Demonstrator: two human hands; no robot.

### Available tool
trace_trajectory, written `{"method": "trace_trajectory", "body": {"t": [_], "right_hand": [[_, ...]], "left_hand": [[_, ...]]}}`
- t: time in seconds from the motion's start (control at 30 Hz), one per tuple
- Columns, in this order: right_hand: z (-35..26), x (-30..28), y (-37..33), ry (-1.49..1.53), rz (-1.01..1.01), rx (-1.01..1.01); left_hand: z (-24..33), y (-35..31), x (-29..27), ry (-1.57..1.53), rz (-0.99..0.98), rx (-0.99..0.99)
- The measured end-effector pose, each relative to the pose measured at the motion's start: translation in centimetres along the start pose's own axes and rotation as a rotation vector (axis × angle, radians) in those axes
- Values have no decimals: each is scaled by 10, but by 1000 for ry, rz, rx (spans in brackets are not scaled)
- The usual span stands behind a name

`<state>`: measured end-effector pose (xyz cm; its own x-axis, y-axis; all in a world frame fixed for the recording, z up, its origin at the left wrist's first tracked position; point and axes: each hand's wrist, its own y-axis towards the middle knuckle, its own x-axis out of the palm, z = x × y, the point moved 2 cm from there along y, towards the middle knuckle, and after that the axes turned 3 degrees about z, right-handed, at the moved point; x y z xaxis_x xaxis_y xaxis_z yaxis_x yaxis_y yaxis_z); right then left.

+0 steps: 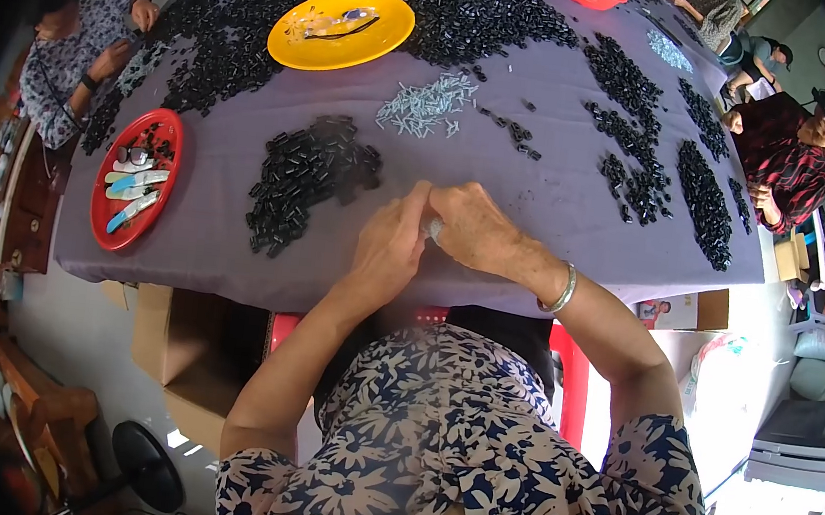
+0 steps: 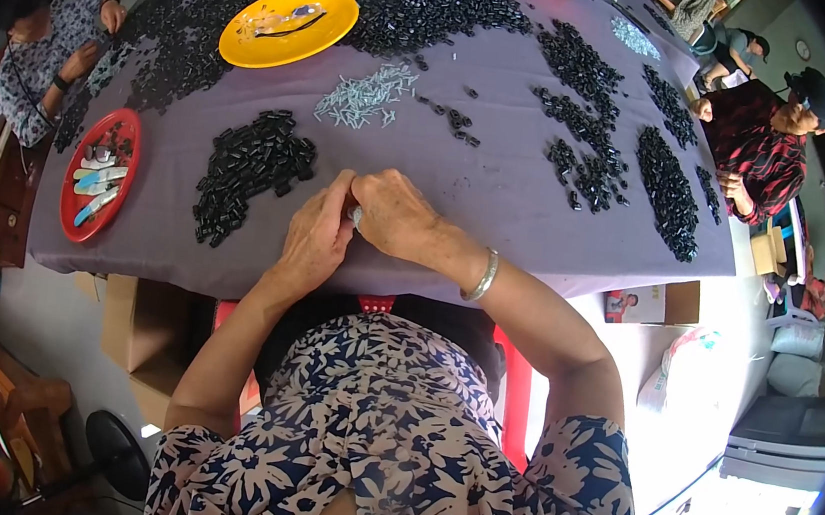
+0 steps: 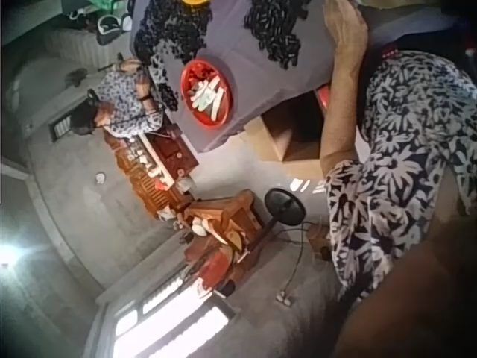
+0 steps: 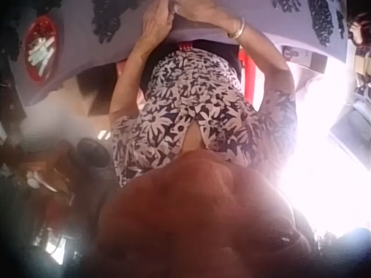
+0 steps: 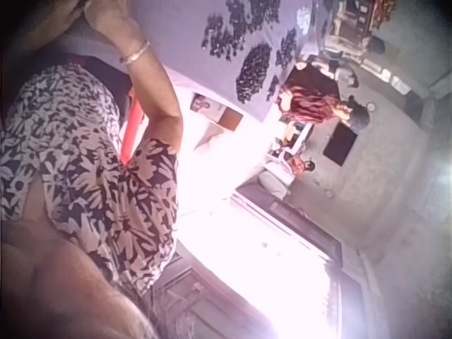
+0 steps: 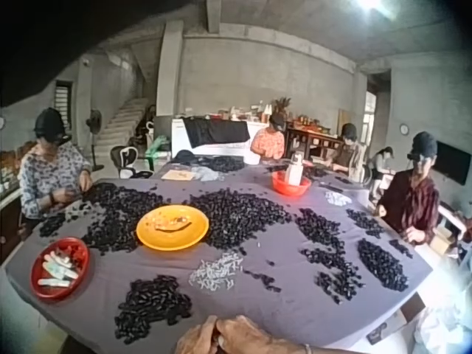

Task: The person repeatedly picks up small plastic components and pins from piles on the table, inserts the pins into the components by hand, and places the assembled parts onto the table.

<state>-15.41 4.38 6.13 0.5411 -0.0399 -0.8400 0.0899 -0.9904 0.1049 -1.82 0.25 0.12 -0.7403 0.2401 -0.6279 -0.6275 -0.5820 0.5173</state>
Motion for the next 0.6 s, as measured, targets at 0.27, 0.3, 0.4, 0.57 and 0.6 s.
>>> {"method": "trace_trajectory", "body": {"t": [0.27, 0.3, 0.4, 0.57, 0.6], "right_hand": [[-10, -8, -12, 289, 110, 241], [-5, -5, -14, 276, 132, 256], [0, 8, -11, 146, 114, 110], [2, 6, -23, 249, 199, 20], [2, 6, -23, 247, 202, 25]], "left_hand": [[5, 0, 3, -72, 76, 2], [5, 0, 5, -89, 69, 25], [-9, -7, 3, -130, 69, -91], [-5, 1, -4, -184, -35, -134], [-8, 2, -3, -188, -38, -131]]}}
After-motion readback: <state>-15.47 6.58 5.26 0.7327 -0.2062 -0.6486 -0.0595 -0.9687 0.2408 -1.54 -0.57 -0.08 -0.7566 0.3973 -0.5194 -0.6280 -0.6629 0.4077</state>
